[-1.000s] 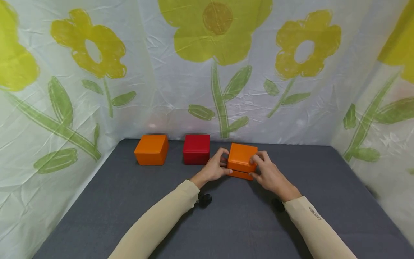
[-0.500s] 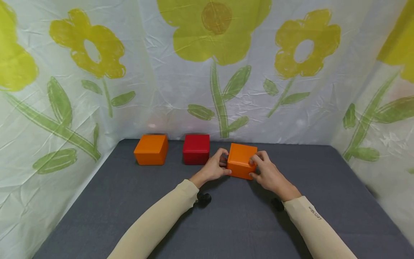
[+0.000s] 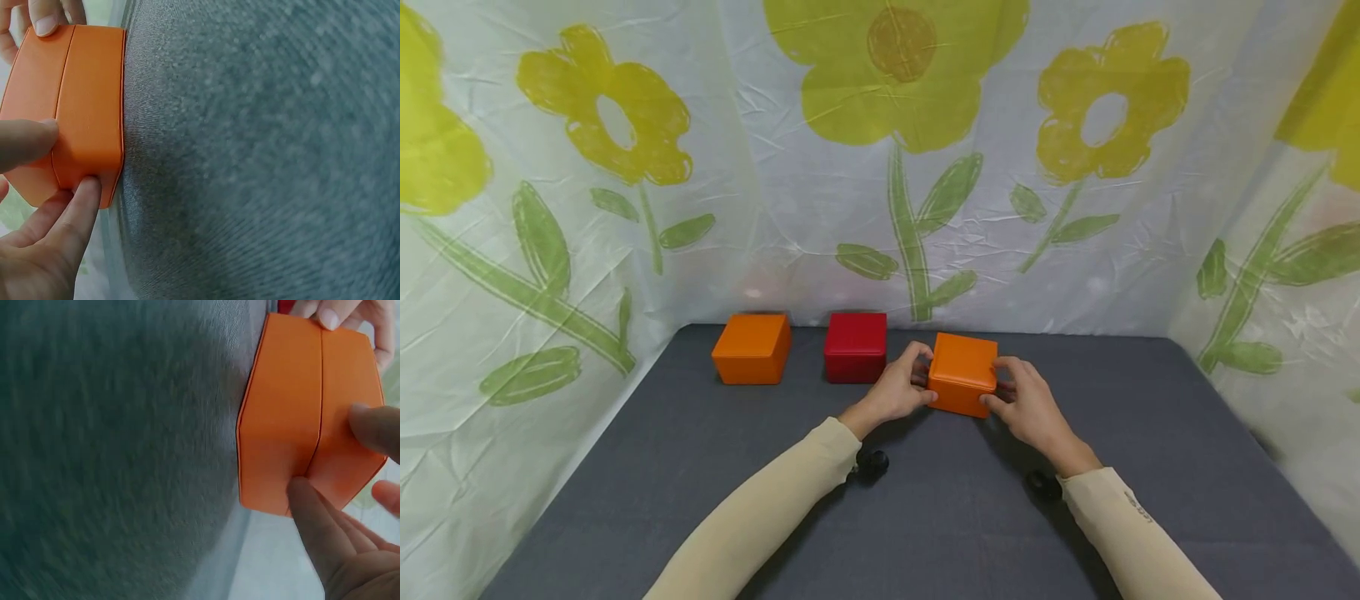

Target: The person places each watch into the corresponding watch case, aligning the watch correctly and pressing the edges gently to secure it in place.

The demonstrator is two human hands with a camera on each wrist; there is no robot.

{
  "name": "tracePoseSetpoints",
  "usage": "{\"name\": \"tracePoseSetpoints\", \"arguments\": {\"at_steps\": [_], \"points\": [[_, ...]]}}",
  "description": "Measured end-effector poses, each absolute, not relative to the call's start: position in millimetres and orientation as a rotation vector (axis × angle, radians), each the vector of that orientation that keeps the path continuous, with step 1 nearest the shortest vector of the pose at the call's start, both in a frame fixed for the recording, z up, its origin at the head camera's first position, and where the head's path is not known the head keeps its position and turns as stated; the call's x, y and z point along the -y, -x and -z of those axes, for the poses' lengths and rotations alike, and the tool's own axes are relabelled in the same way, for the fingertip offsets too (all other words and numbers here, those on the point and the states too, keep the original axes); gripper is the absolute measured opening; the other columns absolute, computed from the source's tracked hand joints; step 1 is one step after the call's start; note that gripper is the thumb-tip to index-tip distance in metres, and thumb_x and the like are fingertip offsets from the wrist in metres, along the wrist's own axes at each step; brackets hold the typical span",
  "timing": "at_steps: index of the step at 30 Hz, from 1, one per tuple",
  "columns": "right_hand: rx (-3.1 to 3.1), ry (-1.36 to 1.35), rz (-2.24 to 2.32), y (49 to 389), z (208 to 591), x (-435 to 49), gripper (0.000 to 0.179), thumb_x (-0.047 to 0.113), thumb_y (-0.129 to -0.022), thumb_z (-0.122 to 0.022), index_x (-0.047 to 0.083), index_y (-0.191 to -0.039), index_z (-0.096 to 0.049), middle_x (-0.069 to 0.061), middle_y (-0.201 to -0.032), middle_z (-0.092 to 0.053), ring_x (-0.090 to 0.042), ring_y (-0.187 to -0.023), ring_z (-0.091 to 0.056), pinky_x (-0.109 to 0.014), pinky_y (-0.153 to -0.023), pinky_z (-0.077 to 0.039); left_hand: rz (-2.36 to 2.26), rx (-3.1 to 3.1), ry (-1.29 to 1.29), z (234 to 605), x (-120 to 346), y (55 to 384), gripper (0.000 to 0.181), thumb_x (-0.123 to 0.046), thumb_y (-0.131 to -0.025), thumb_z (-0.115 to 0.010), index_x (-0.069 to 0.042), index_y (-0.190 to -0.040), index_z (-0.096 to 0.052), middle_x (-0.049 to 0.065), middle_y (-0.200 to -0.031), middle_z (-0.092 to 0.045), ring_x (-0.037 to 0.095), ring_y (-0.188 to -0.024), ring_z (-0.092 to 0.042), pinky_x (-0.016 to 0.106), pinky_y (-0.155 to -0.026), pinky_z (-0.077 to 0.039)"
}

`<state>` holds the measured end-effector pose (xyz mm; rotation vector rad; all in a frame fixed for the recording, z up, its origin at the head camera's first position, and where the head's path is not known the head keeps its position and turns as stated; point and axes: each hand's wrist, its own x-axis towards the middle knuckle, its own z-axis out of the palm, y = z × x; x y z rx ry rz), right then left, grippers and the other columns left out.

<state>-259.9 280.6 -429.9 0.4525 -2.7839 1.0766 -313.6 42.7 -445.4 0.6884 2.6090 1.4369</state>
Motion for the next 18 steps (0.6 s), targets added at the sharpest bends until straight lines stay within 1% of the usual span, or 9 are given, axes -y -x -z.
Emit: {"name": "tracePoseSetpoints", "arguments": {"at_steps": [5,10,14,18], "points": [[2.818,-0.374,-1.162,259.9,429.8,-282.8,0.056,0.023,-0.09,-0.068,0.005,-0.136,-0.04,-0.025,-0.137,-0.044,-0.041,-0.105,-0.061,-0.044,-0.076,-0.056,-1.399,-2.609,-0.682,442.4,-43.9,314.9,0.053,-0.006,-0.082,-0.076,-0.021,-0.119,-0.041,0.004,-0.108,-0.061,0.013,-0.093,-0.062,0.025,-0.078,-0.052],[2.794,-0.417,-1.205,270.6,430.4,-287.9,0.054,0.021,-0.091,-0.067,0.004,-0.135,-0.042,-0.027,-0.134,-0.046,-0.042,-0.104,-0.061,-0.044,-0.077,-0.055,-1.401,-2.625,-0.636,442.5,-48.6,319.3,0.051,-0.007,-0.082,-0.076,-0.022,-0.118,-0.042,0.003,-0.108,-0.061,0.013,-0.092,-0.061,0.027,-0.077,-0.051],[2.793,-0.434,-1.239,284.8,431.5,-293.4,0.052,0.02,-0.092,-0.066,0.005,-0.135,-0.042,-0.024,-0.134,-0.047,-0.041,-0.105,-0.061,-0.044,-0.078,-0.055,-1.408,-2.655,-0.596,442.7,-53.6,324.5,0.051,-0.008,-0.082,-0.076,-0.021,-0.117,-0.042,0.002,-0.109,-0.061,0.013,-0.092,-0.059,0.026,-0.077,-0.05],[2.813,-0.432,-1.261,298.9,431.9,-296.2,0.053,0.023,-0.092,-0.065,0.006,-0.137,-0.042,-0.022,-0.134,-0.047,-0.04,-0.107,-0.06,-0.045,-0.081,-0.054,-1.452,-2.659,-0.564,440.8,-56.6,330.7,0.05,-0.006,-0.081,-0.076,-0.019,-0.116,-0.043,0.003,-0.107,-0.06,0.015,-0.091,-0.057,0.027,-0.078,-0.05]]}}
